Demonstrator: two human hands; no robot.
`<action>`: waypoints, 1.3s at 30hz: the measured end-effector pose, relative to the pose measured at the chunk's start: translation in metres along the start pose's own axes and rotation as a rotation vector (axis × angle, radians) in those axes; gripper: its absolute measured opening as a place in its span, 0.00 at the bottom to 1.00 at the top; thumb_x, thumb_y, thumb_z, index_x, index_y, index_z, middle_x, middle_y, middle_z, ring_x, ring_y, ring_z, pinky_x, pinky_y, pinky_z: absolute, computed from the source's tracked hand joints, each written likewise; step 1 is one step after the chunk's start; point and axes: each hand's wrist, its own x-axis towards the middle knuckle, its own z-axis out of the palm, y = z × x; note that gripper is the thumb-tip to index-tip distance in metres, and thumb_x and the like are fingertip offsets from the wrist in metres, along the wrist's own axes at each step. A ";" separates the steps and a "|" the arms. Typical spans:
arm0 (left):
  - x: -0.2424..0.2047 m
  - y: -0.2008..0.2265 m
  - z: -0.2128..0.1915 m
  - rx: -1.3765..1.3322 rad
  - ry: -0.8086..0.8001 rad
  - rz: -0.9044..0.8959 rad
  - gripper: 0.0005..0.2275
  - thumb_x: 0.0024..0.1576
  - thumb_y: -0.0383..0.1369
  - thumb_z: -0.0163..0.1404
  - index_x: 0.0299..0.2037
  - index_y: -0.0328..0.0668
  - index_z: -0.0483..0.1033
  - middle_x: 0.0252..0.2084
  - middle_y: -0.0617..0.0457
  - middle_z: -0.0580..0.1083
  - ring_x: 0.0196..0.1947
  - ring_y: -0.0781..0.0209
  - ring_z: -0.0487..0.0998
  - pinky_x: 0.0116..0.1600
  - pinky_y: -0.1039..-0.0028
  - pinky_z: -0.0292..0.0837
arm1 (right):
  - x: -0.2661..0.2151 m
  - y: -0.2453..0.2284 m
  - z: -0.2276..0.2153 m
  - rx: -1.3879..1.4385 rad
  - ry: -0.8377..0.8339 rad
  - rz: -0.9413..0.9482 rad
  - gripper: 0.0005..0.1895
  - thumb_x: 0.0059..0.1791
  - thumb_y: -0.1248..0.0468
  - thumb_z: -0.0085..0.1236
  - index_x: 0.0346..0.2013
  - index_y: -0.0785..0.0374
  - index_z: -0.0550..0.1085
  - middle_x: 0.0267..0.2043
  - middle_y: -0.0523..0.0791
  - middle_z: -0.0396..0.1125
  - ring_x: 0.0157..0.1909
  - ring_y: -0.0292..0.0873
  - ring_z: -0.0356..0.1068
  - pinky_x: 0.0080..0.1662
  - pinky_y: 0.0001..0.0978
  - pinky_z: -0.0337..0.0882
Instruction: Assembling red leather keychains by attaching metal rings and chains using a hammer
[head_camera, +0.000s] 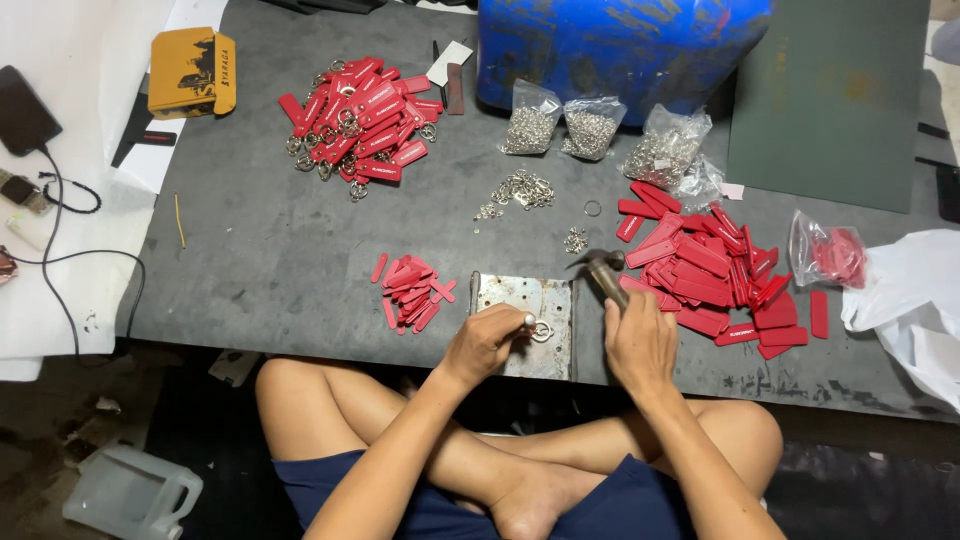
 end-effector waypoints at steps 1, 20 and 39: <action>-0.001 0.001 -0.001 -0.001 0.005 -0.001 0.04 0.60 0.22 0.52 0.39 0.41 0.80 0.31 0.50 0.79 0.35 0.50 0.82 0.42 0.65 0.80 | 0.004 -0.008 -0.021 -0.002 -0.001 -0.005 0.15 0.57 0.54 0.52 0.43 0.65 0.71 0.32 0.49 0.65 0.31 0.56 0.71 0.37 0.48 0.65; 0.004 0.015 -0.009 0.018 -0.052 -0.082 0.16 0.45 0.16 0.51 0.44 0.36 0.77 0.34 0.53 0.78 0.32 0.57 0.77 0.40 0.71 0.73 | -0.005 -0.088 -0.148 0.850 -0.156 0.094 0.12 0.54 0.54 0.48 0.39 0.56 0.59 0.21 0.46 0.64 0.21 0.46 0.62 0.25 0.38 0.63; 0.037 -0.024 -0.044 0.547 0.109 -0.319 0.09 0.63 0.39 0.53 0.40 0.43 0.80 0.25 0.48 0.76 0.31 0.48 0.80 0.39 0.61 0.76 | 0.002 0.002 -0.009 -0.040 -0.001 -0.016 0.14 0.57 0.58 0.48 0.55 0.60 0.71 0.41 0.48 0.66 0.44 0.52 0.67 0.43 0.43 0.63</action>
